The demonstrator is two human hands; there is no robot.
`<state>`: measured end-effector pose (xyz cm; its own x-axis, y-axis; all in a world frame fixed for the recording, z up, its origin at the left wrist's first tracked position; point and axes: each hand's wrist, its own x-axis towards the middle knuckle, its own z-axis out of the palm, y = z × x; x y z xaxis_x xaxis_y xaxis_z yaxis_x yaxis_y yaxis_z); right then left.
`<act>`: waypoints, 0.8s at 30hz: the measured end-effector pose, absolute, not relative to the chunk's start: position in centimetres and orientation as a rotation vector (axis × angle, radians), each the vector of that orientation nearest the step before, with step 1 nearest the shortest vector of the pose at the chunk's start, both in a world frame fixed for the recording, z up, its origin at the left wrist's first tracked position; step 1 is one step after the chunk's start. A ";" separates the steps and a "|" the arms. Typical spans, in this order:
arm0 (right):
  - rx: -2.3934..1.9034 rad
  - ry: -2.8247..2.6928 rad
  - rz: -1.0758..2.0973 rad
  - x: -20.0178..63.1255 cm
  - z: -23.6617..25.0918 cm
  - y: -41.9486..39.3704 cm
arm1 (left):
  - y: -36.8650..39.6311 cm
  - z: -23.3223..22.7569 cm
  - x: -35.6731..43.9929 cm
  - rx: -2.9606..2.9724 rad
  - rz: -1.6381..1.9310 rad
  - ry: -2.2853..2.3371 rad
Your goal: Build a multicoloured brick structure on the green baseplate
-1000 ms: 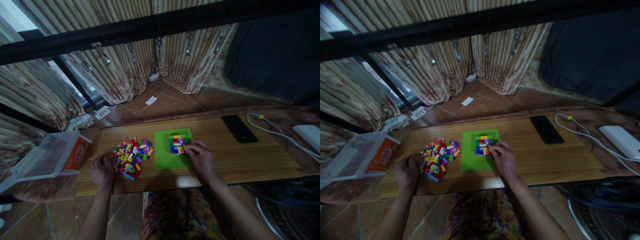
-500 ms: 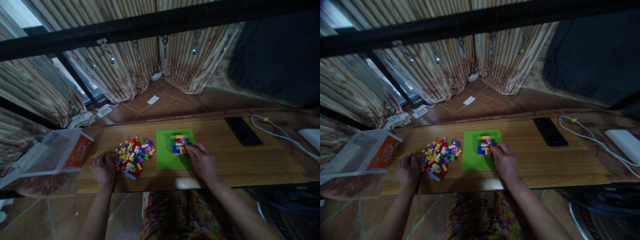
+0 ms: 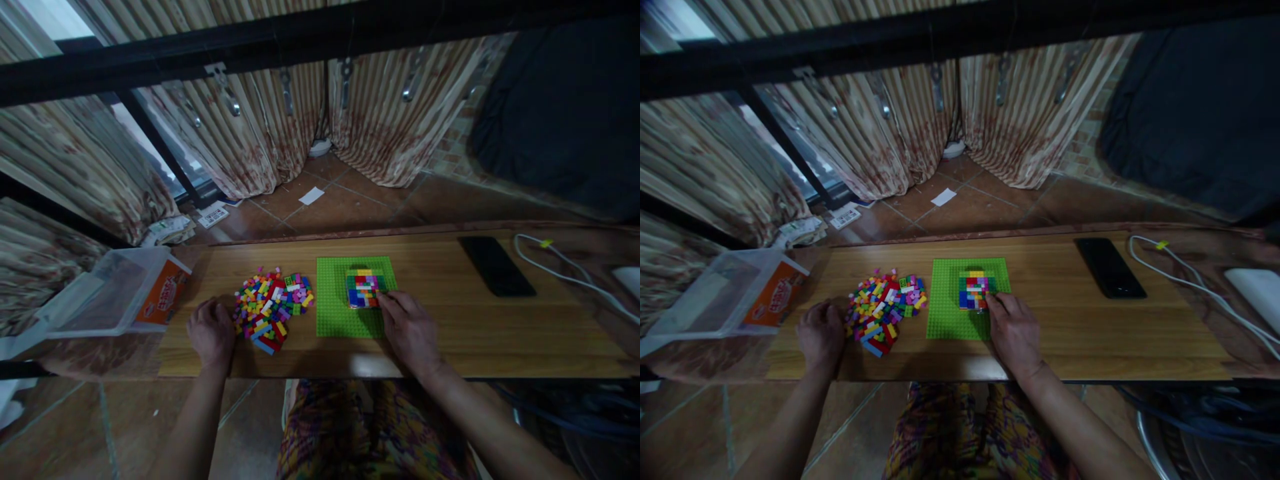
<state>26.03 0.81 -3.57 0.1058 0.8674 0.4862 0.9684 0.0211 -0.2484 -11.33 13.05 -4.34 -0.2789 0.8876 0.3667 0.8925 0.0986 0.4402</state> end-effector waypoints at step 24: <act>-1.536 -1.817 0.248 15.1 -2.5 2.6 | 12.7 -4.7 -10.6 -1.775 -0.932 -2.368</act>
<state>15.13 2.62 -2.53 -0.0180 0.9154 0.4022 0.7744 0.2672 -0.5735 -10.63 12.71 -4.73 -0.3448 0.8614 0.3729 0.8845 0.1652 0.4362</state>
